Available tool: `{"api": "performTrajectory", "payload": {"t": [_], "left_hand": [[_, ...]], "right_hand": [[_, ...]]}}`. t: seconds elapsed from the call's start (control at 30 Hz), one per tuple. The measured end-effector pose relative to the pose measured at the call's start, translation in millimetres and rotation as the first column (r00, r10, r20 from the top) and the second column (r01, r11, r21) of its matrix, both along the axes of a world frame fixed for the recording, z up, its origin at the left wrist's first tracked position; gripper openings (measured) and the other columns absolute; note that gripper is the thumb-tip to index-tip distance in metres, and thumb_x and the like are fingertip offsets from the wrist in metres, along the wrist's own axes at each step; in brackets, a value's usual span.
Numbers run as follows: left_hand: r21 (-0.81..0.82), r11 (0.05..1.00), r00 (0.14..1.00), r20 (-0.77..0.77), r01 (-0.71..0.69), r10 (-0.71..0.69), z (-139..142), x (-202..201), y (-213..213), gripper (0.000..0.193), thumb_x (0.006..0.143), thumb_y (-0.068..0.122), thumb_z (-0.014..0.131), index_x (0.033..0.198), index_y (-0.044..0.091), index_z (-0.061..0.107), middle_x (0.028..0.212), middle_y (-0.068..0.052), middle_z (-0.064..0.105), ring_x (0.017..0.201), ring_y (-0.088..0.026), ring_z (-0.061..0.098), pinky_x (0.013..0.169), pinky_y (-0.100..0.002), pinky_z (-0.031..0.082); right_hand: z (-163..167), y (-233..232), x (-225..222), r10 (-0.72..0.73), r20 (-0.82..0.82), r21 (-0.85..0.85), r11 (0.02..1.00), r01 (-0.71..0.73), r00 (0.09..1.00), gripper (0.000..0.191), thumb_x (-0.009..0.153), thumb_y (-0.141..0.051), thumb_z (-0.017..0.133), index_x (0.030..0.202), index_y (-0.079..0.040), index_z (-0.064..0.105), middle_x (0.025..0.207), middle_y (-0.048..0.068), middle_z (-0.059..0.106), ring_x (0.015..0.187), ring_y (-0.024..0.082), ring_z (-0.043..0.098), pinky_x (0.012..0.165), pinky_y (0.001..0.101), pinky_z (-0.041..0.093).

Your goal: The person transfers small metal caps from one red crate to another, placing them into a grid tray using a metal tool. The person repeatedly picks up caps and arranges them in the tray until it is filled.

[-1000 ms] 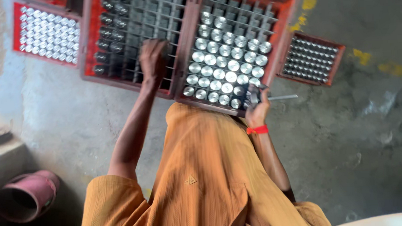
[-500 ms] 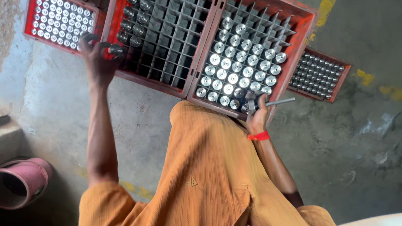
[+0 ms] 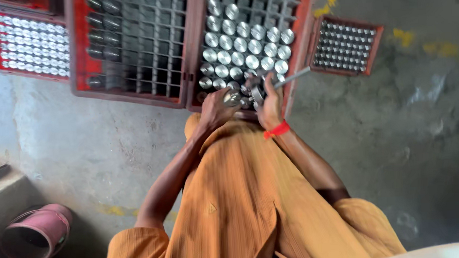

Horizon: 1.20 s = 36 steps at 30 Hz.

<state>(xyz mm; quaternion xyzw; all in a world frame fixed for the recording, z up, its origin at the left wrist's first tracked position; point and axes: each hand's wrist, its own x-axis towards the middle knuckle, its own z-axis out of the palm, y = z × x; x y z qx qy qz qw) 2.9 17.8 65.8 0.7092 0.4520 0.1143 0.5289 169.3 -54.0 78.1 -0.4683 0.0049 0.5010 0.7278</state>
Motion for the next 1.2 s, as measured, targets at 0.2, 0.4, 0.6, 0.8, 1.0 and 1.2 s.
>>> {"api": "performTrajectory", "payload": {"t": [0.2,0.4,0.6,0.8,1.0,1.2], "left_hand": [[-0.102,0.948,0.946,-0.092,0.303,-0.312,20.8,39.6,-2.8,0.056,0.068,0.044,0.086,0.097,-0.002,0.074,0.089,-0.024,0.076,0.084,-0.034,0.075,0.077,-0.042,0.057],[-0.274,0.833,0.869,0.022,0.48,-0.494,6.1,53.3,-0.7,0.056,0.07,0.042,0.086,0.1,-0.003,0.071,0.092,-0.021,0.079,0.081,-0.029,0.075,0.075,-0.04,0.059],[0.234,0.884,0.891,0.114,0.405,-0.439,6.9,65.3,57.9,0.054,0.09,0.028,0.076,0.134,0.0,0.061,0.101,-0.019,0.078,0.08,-0.025,0.072,0.072,-0.038,0.061],[0.636,0.709,0.951,-0.246,0.305,-0.188,20.2,107.8,157.6,0.056,0.096,0.012,0.063,0.149,0.0,0.047,0.134,-0.035,0.057,0.099,-0.038,0.066,0.051,-0.037,0.061],[0.738,0.636,0.969,-0.104,0.226,-0.224,33.8,92.7,164.8,0.051,0.089,-0.011,0.058,0.136,0.008,0.065,0.127,-0.015,0.066,0.113,-0.032,0.066,0.089,-0.039,0.061],[0.794,0.607,0.991,-0.098,0.025,0.087,43.4,-30.7,161.7,0.025,0.087,0.002,0.069,0.111,0.01,0.074,0.111,-0.009,0.066,0.105,-0.034,0.061,0.088,-0.046,0.051]], "right_hand": [[39.3,-6.9,5.1,0.113,0.236,0.092,0.986,-0.138,0.965,0.029,0.111,-0.033,0.052,0.112,-0.004,0.055,0.104,0.015,0.069,0.085,0.02,0.068,0.077,0.0343,0.056],[16.9,-25.4,16.3,0.136,0.184,0.109,0.982,-0.158,0.973,0.031,0.109,-0.034,0.054,0.111,-0.003,0.055,0.106,0.013,0.068,0.085,0.02,0.068,0.078,0.034,0.056],[-19.6,-35.1,74.2,-0.301,0.127,0.058,0.953,0.296,0.945,0.032,0.106,-0.034,0.058,0.108,-0.002,0.063,0.1,0.016,0.074,0.087,0.021,0.07,0.085,0.033,0.057],[-26.0,-54.9,90.1,-0.39,0.03,0.006,0.921,0.39,0.92,0.029,0.104,-0.032,0.061,0.11,-0.004,0.063,0.098,0.014,0.074,0.09,0.022,0.07,0.085,0.0335,0.055],[-33.6,-49.3,55.6,-0.312,0.082,-0.007,0.949,0.314,0.946,0.031,0.106,-0.034,0.059,0.109,-0.003,0.062,0.096,0.014,0.074,0.09,0.023,0.07,0.085,0.0348,0.054],[-42.7,-60.4,50.8,-0.306,0.045,-0.066,0.949,0.309,0.951,0.03,0.107,-0.034,0.059,0.112,-0.005,0.063,0.095,0.012,0.074,0.091,0.023,0.07,0.085,0.0358,0.055]]}}
